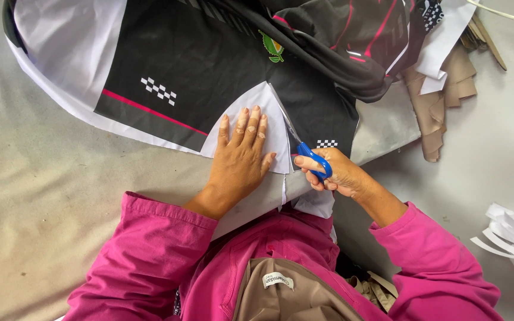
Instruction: Cutting out garment patterns from printed fabric using scissors
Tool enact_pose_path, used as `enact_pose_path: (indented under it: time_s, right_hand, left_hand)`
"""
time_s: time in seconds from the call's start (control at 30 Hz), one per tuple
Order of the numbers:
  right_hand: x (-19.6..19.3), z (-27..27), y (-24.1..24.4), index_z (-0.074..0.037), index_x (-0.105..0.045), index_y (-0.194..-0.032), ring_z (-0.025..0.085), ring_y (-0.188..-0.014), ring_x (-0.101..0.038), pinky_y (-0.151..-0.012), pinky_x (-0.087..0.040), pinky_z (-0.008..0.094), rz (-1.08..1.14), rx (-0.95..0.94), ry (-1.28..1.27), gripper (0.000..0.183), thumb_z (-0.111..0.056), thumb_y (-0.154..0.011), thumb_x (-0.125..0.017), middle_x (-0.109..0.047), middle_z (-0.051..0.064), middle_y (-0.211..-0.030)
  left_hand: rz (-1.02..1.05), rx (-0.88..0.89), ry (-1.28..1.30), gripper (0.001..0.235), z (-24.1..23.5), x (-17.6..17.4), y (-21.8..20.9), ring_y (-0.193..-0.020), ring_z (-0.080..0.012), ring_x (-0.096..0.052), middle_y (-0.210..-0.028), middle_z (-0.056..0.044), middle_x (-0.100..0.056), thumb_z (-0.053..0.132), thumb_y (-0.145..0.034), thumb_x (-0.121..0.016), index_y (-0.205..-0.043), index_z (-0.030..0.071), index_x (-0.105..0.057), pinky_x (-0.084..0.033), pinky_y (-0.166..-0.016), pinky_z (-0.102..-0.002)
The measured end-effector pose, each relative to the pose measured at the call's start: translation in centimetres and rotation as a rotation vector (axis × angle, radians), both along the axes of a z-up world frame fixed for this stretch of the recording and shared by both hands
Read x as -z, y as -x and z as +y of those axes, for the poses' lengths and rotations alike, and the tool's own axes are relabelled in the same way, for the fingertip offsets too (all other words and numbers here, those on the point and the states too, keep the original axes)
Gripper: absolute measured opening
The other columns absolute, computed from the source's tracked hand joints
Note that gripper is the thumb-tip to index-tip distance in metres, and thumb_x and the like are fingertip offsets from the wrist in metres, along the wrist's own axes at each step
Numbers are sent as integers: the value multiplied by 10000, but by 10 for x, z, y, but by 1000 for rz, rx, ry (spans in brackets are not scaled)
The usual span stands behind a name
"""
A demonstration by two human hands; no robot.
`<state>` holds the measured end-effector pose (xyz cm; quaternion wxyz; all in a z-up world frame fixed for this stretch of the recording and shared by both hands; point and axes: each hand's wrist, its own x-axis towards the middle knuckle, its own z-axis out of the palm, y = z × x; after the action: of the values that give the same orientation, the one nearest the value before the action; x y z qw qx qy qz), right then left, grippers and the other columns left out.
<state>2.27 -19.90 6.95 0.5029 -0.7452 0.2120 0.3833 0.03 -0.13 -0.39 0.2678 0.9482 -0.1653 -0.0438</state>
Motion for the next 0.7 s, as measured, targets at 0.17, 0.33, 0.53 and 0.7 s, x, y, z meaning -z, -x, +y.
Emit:
enact_pose_path:
  time_s: [0.17, 0.33, 0.53, 0.7]
  right_hand:
    - [-1, 2, -1, 20, -554, -701, 160, -290, -461, -199, -242, 133, -8, -18, -1, 322, -233, -819, -715, -463, 147, -407]
    - [1, 1, -3, 8, -556, -707, 153, -296, -473, -205, -261, 127, 3, -10, -10, 316, -241, -827, -707, -477, 143, -416]
    - [-4, 6, -11, 3, -563, -709, 138, -303, -481, -225, -278, 120, -1, -66, -7, 321, -258, -835, -702, -492, 131, -423]
    - [-1, 4, -11, 8, -558, -698, 134, -297, -473, -213, -260, 122, -22, -75, -5, 311, -232, -832, -703, -485, 127, -411]
  left_hand:
    - [14, 6, -14, 652, 0, 0, 0, -1424, -299, -61, -1528, -176, -137, 415, -933, -329, -1454, 40, -215, 76, -1097, -553]
    - [25, 6, -1, 648, 0, -1, 0, -1425, -301, -58, -1530, -175, -129, 408, -934, -324, -1457, 43, -206, 83, -1096, -554]
    - [24, 15, -5, 652, 0, 0, 0, -1425, -304, -57, -1529, -179, -131, 413, -936, -327, -1454, 36, -209, 81, -1097, -551]
    - [29, 16, 3, 651, 1, -1, 0, -1424, -305, -60, -1529, -181, -129, 411, -937, -326, -1453, 33, -208, 77, -1097, -554]
